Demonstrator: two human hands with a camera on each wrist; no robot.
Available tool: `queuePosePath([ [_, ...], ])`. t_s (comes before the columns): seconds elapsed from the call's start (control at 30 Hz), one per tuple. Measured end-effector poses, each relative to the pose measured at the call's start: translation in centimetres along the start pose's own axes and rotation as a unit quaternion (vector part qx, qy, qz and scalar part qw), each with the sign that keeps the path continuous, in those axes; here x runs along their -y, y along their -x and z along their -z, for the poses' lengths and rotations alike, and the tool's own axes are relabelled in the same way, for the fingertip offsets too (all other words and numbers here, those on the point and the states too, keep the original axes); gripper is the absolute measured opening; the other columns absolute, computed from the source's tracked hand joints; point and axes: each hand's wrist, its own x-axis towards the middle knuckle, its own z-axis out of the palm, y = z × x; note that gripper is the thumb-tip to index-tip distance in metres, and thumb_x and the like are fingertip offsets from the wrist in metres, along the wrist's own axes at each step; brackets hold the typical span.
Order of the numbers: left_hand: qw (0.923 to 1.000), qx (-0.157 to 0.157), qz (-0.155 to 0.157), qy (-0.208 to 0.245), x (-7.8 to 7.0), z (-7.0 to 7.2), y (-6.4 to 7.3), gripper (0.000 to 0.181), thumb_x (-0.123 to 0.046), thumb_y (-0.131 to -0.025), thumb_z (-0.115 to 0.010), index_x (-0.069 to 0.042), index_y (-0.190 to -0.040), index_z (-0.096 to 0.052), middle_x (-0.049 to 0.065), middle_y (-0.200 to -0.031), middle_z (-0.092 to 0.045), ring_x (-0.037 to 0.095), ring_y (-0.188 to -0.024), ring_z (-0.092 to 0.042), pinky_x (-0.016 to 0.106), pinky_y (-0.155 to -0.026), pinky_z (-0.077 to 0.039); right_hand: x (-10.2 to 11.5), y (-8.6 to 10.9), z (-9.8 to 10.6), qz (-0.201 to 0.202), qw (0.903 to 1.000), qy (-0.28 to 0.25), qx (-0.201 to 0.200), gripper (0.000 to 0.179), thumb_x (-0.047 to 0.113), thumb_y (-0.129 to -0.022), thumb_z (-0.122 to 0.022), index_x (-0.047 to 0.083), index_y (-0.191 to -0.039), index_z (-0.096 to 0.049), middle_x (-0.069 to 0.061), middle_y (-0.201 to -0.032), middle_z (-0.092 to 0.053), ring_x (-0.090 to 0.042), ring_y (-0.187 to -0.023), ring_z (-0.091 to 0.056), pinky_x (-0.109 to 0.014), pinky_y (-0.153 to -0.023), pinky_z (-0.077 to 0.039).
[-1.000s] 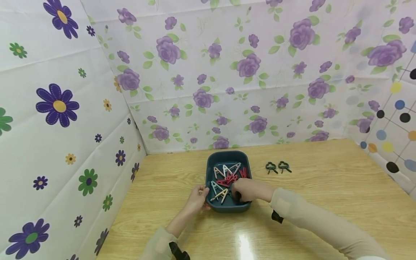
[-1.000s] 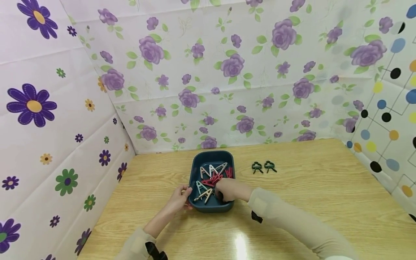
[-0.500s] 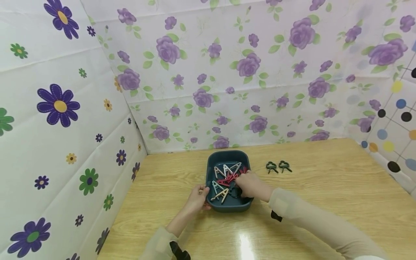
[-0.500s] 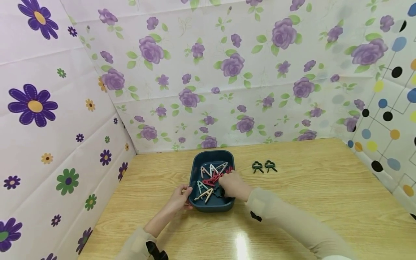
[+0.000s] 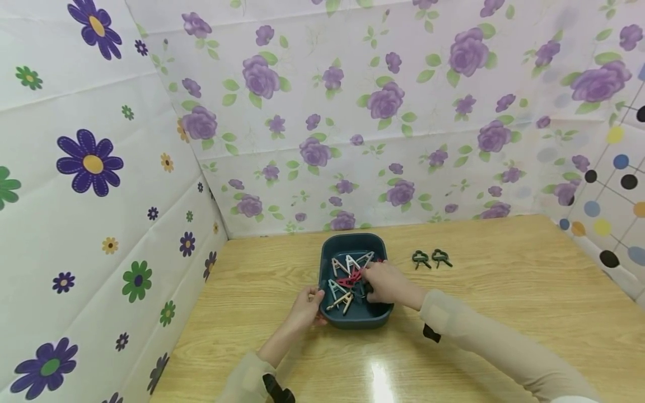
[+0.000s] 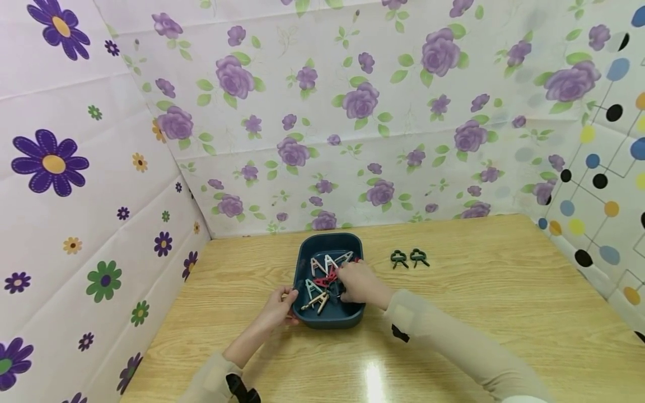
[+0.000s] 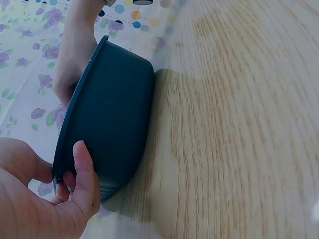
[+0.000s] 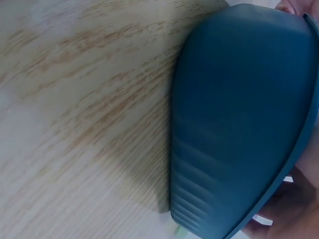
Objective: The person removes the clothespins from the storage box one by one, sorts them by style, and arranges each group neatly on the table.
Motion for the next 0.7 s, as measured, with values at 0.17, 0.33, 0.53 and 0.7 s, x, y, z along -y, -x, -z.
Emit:
queuePosePath([
  [0.17, 1.0000, 0.001, -0.003, 0.007, -0.2, 0.1, 0.0, 0.022, -0.019, -0.105, -0.040, 0.001, -0.113, -0.043, 0.012, -0.086, -0.058, 0.010, -0.056, -0.055, 0.025, -0.053, -0.055, -0.2, 0.0, 0.8, -0.002, 0.9991, -0.032, -0.030, 0.034, 0.029, -0.076, -0.075, 0.010, -0.101, -0.063, -0.003, -0.089, -0.061, -0.016, -0.075, -0.055, -0.038, -0.065, -0.045],
  [0.33, 1.0000, 0.000, -0.005, 0.004, -0.2, 0.2, -0.1, 0.024, -0.020, -0.105, -0.040, 0.001, -0.116, -0.043, 0.013, -0.088, -0.059, 0.010, -0.058, -0.055, 0.027, -0.055, -0.056, -0.4, 0.2, 0.5, -0.001, 0.9954, -0.066, -0.070, 0.030, 0.026, -0.080, -0.071, 0.012, -0.104, -0.061, -0.002, -0.096, -0.062, -0.017, -0.083, -0.057, -0.038, -0.072, -0.049],
  [0.53, 1.0000, 0.008, 0.001, 0.001, 0.1, 0.2, 0.0, 0.027, -0.022, -0.105, -0.040, 0.003, -0.116, -0.045, 0.013, -0.088, -0.059, 0.011, -0.058, -0.056, 0.029, -0.056, -0.057, -0.9, 1.1, 0.0, 0.000, 0.9870, -0.097, -0.128, 0.030, 0.024, -0.083, -0.070, 0.011, -0.108, -0.061, -0.003, -0.104, -0.061, -0.019, -0.091, -0.058, -0.042, -0.083, -0.050],
  [0.7, 0.9999, 0.011, 0.000, 0.005, 0.2, 0.2, -0.1, 0.026, -0.020, -0.105, -0.039, 0.003, -0.116, -0.044, 0.015, -0.089, -0.060, 0.012, -0.059, -0.056, 0.031, -0.058, -0.058, -1.5, 1.4, 0.2, -0.005, 0.9769, -0.114, -0.181, 0.031, 0.019, -0.079, -0.073, 0.008, -0.106, -0.062, -0.004, -0.098, -0.062, -0.016, -0.081, -0.057, -0.035, -0.072, -0.051],
])
